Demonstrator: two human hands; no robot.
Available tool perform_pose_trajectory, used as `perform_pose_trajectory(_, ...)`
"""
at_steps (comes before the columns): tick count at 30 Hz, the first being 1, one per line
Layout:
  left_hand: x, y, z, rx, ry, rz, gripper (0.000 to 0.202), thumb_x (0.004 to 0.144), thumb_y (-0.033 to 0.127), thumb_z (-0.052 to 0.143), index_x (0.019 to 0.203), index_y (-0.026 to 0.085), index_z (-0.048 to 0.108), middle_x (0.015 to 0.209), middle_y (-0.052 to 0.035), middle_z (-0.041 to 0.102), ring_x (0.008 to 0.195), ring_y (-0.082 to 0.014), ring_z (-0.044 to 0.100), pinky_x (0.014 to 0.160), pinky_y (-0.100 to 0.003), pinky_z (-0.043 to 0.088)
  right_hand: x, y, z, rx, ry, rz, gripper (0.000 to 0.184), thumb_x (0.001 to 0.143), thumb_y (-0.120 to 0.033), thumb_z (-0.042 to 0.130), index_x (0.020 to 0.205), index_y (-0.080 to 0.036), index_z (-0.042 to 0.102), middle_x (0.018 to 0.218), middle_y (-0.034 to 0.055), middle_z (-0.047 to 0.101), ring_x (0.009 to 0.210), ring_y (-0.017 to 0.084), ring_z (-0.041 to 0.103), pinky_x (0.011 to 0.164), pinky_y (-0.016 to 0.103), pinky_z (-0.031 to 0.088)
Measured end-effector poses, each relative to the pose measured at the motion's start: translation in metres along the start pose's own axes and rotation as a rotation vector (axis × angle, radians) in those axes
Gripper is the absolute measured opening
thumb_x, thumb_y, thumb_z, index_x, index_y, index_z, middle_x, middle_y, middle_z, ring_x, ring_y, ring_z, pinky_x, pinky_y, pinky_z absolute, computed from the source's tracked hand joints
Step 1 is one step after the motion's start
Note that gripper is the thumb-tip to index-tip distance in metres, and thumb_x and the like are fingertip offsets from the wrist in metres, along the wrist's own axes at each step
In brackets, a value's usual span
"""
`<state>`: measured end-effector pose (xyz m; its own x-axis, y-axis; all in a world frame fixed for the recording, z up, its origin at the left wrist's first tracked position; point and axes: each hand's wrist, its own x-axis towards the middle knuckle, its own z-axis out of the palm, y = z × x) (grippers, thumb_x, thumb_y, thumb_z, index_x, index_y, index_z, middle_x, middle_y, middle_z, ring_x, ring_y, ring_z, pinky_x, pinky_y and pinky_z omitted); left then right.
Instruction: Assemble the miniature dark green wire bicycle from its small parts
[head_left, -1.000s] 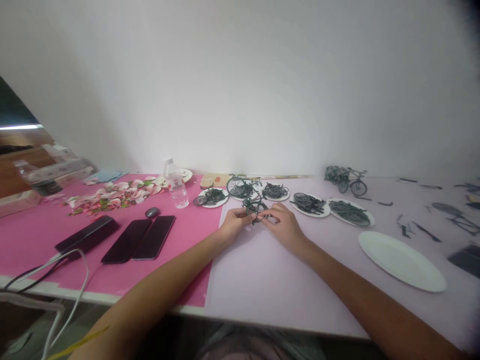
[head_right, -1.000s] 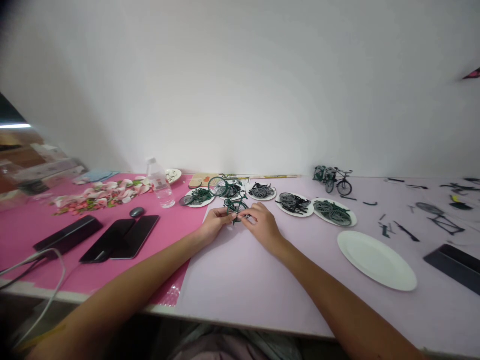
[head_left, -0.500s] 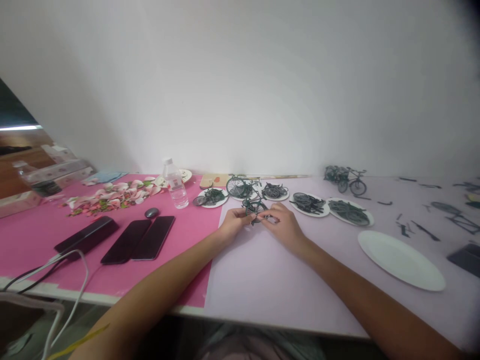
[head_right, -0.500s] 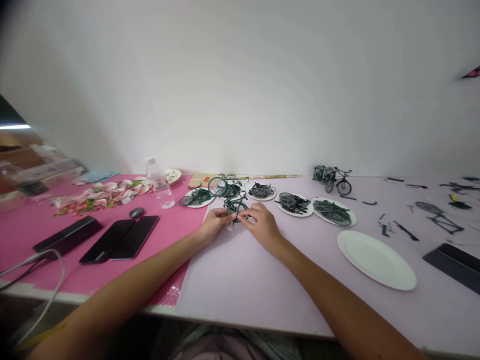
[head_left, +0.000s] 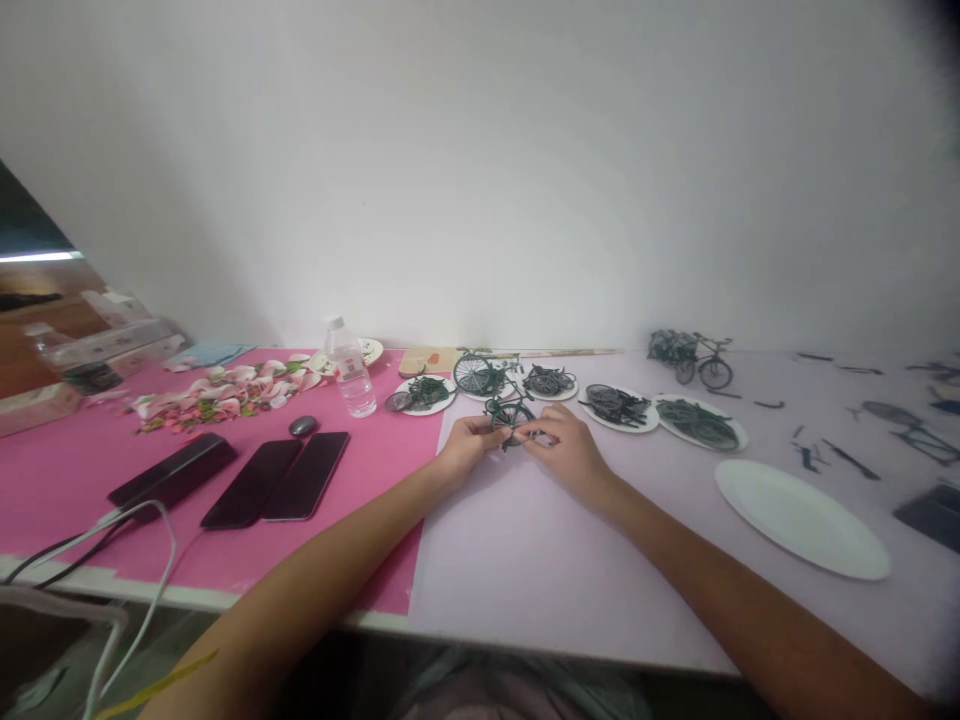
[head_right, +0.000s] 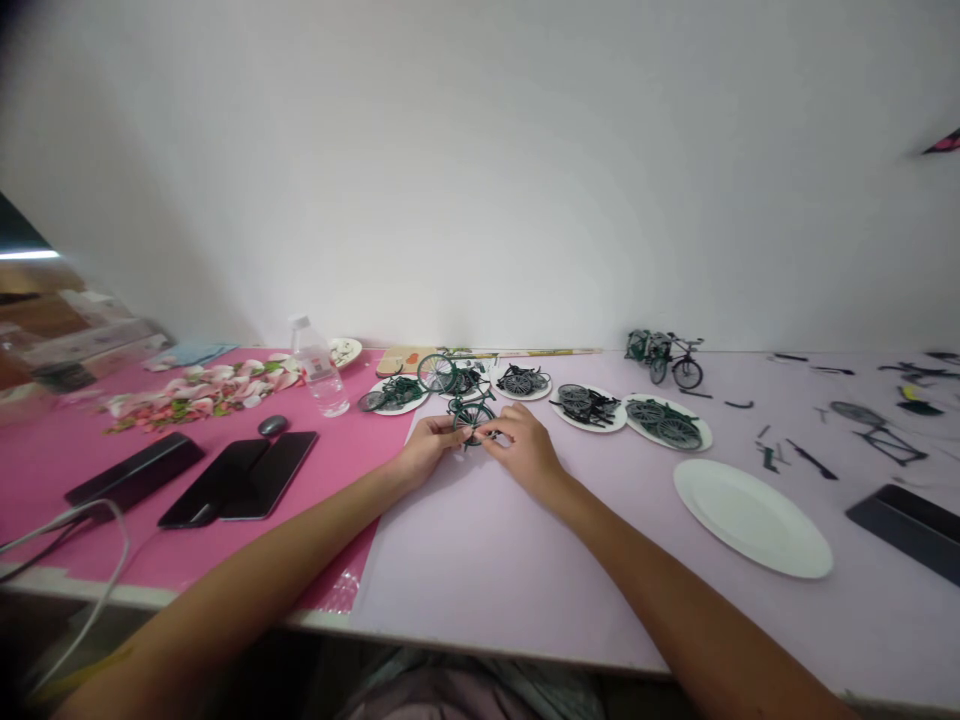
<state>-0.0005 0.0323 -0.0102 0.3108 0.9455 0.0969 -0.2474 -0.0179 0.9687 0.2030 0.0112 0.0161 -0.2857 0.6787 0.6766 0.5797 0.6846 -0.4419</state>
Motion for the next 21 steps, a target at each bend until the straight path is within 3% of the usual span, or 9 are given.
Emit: perform_pose_trajectory(21, 0.0021, -0.0032, -0.0021, 0.014, -0.016, -0.005, 0.039, 0.069, 0.046, 0.091, 0.082, 0.012, 0.077, 0.074, -0.0062, 0.069, 0.061, -0.0113, 0.049, 0.061, -0.026, 0.032, 0.0013, -0.0004, -0.0011, -0.008, -0.011, -0.029, 0.015, 0.095, -0.032, 0.071, 0.086, -0.024, 0.08, 0.067, 0.0019, 0.052, 0.075, 0.022, 0.052, 0.069, 0.033, 0.044)
